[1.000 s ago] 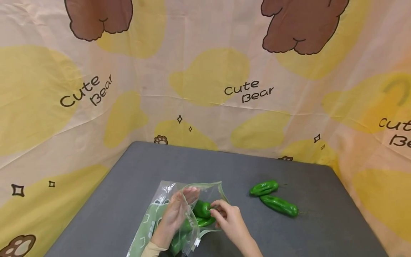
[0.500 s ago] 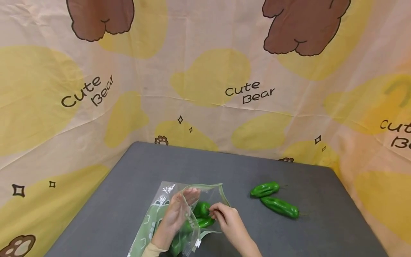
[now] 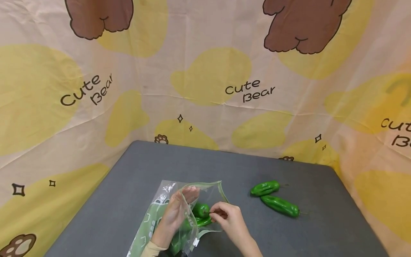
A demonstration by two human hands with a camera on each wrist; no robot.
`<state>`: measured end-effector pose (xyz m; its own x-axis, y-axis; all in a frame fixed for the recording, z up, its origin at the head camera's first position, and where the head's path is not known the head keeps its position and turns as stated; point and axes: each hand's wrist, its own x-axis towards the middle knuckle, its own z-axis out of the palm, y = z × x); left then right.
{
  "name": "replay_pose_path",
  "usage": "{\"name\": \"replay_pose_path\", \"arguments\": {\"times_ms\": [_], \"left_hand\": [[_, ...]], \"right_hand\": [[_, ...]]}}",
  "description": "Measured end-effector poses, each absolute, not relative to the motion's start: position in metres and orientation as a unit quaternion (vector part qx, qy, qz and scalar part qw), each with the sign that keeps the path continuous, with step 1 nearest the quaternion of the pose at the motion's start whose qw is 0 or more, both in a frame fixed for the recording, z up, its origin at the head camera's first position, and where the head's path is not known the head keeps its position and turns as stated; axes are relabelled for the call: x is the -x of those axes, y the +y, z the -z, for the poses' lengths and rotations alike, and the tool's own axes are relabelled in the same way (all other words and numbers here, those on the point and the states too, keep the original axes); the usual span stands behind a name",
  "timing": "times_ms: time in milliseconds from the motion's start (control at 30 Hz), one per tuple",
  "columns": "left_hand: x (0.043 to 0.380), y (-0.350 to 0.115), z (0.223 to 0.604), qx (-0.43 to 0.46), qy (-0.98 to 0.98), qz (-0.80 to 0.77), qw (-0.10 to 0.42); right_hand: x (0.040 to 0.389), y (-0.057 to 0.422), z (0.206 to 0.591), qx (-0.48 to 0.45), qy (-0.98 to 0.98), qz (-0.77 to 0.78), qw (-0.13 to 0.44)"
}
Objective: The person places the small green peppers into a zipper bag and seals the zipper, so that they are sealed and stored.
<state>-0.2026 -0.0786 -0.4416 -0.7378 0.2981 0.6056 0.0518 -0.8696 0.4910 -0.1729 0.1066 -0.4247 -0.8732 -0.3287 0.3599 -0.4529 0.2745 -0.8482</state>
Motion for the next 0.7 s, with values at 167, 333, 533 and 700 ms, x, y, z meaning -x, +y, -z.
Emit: {"name": "replay_pose_path", "arguments": {"times_ms": [167,333,533,700], "left_hand": [[0.2049,-0.078,0.4434,-0.36,0.24,-0.899,0.071],[0.2055,-0.0778,0.4457,-0.355,0.242,-0.9,0.07],[0.2058,-0.078,0.4461,-0.343,0.243,-0.904,0.073],[0.2069,-0.0797,0.4467,-0.342,0.245,-0.905,0.067]], "right_hand": [[0.1743,0.1073,0.4265,-0.238,-0.816,-0.517,0.099],[0.174,0.107,0.4286,-0.231,-0.828,-0.496,0.125],[0.1747,0.1084,0.4269,-0.219,-0.833,-0.49,0.136],[0.1732,0.1154,0.4223,-0.222,-0.811,-0.53,0.112]]}}
